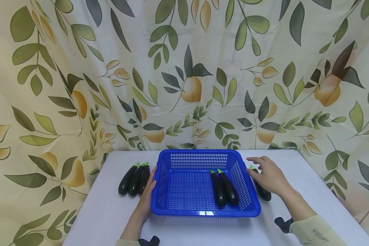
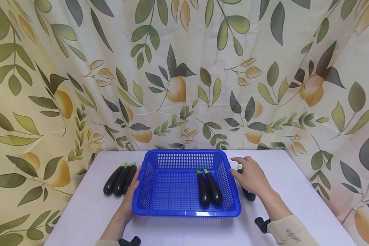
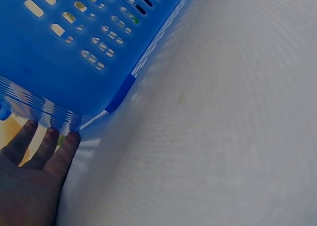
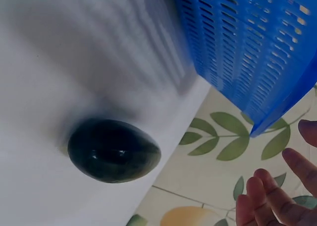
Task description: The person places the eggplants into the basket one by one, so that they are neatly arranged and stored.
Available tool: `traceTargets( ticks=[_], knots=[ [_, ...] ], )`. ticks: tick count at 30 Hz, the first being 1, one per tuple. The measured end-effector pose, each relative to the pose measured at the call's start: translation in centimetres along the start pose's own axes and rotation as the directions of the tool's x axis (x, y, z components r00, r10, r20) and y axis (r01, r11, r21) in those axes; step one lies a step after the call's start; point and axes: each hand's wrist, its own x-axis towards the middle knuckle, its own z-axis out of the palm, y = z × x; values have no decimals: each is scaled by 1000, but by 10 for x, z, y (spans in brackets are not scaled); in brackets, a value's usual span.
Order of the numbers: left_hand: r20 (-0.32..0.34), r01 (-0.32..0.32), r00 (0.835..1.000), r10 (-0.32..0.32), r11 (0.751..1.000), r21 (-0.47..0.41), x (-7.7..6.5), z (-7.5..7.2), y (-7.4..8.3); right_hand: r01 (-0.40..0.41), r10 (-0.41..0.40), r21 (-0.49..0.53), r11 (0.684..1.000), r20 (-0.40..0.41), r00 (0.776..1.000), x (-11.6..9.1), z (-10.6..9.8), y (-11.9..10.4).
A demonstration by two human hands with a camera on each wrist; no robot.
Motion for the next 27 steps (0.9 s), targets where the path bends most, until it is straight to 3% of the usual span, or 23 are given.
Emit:
traceTargets(
  ticks=[27],
  knots=[
    [9,-15,1000,15,1000,2,1,-2,0,-108,108,-16,994,76,991,-1,12,36]
  ],
)
